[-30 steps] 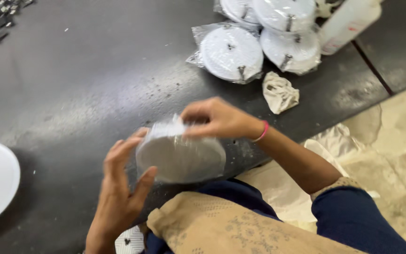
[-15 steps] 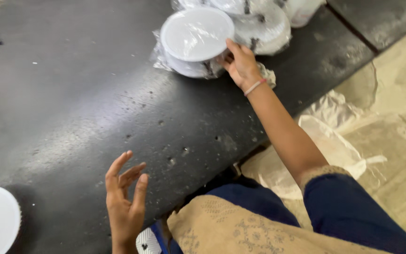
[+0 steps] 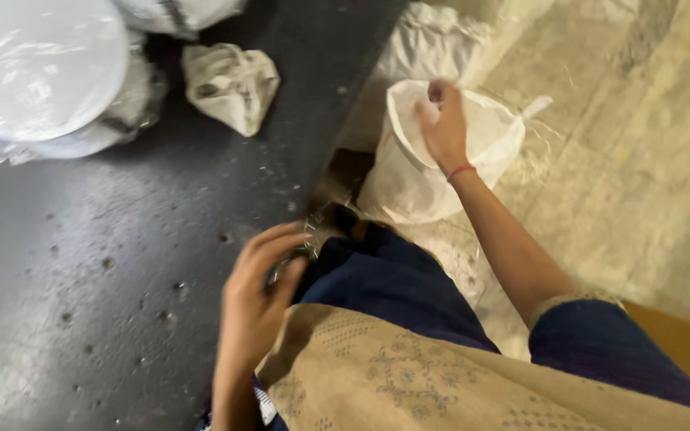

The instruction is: The person wraps round LED panel lights in clear plastic bags one at a time at a workbench, pressing each light into a bag and folding the plastic around it. Wrapped lights are stacked on the bench and placed into a blue plastic crate, with occasional empty bags retrieved from a sack on the floor.

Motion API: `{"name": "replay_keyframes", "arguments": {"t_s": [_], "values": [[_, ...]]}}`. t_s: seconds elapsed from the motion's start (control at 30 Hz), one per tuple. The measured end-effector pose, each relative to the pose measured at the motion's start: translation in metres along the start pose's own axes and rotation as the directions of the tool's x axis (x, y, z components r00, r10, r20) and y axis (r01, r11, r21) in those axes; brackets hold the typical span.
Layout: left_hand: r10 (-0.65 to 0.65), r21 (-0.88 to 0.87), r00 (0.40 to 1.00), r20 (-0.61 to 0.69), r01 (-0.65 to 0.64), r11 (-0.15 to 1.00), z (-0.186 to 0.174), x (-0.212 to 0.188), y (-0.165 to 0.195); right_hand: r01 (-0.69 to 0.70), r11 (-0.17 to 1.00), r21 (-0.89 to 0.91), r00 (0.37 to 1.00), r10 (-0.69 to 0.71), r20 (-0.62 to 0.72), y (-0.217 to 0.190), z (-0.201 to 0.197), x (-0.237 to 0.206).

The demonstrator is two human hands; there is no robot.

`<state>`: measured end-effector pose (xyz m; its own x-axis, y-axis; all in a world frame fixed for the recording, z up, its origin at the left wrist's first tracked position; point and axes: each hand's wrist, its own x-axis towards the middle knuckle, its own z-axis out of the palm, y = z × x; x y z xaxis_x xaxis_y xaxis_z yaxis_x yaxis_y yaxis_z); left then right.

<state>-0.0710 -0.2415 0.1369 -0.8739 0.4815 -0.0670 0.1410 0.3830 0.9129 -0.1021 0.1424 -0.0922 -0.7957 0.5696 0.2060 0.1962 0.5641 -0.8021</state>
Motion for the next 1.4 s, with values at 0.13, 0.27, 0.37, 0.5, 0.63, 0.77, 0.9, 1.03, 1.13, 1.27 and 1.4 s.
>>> {"name": "replay_keyframes", "arguments": {"t_s": [0.13,0.27,0.37,0.5,0.63,0.77,0.9,1.03,1.13,1.27,1.4], "values": [[0.162,-0.061,0.94,0.3,-0.151,0.987,0.098,0.081,-0.047,0.089,0.864,-0.496,0.661,0.321,0.678,0.09,-0.016,-0.08],[-0.042,0.107,0.938,0.345,0.005,0.994,0.22,0.153,-0.119,0.075,0.899,-0.431,0.764,0.225,0.604,0.114,-0.035,-0.164],[-0.18,0.375,0.892,0.414,0.014,0.927,0.292,0.167,-0.172,-0.198,0.881,-0.431,0.637,0.449,0.626,0.116,-0.055,-0.195],[-0.395,0.545,0.762,0.513,0.067,0.836,0.341,0.164,-0.23,-0.429,0.78,-0.456,0.514,0.626,0.587,0.132,-0.074,-0.213],[-0.113,0.341,0.796,0.595,-0.123,0.932,0.366,0.151,-0.241,-0.389,0.693,-0.607,0.427,0.719,0.548,0.168,-0.078,-0.209],[0.017,0.067,0.639,0.769,-0.107,0.992,0.398,0.108,-0.201,-0.388,0.723,-0.571,0.468,0.689,0.554,0.198,-0.072,-0.168],[0.175,-0.119,0.59,0.788,-0.132,0.984,0.391,0.087,-0.132,-0.392,0.634,-0.667,0.483,0.758,0.438,0.202,-0.069,-0.117],[0.218,-0.213,0.621,0.753,-0.084,0.974,0.342,0.096,-0.081,-0.338,0.61,-0.717,0.545,0.748,0.38,0.192,-0.047,-0.078],[0.161,-0.214,0.737,0.657,-0.023,0.977,0.303,0.109,-0.065,-0.223,0.688,-0.691,0.464,0.698,0.546,0.181,-0.02,-0.066],[-0.05,-0.257,0.889,0.455,0.185,0.949,0.269,0.143,-0.077,-0.073,0.832,-0.55,0.327,0.541,0.775,0.17,0.007,-0.051],[0.031,-0.329,0.977,0.211,0.042,0.944,0.241,0.165,-0.103,0.019,0.921,-0.389,0.393,0.351,0.85,0.152,-0.003,0.0]]}}
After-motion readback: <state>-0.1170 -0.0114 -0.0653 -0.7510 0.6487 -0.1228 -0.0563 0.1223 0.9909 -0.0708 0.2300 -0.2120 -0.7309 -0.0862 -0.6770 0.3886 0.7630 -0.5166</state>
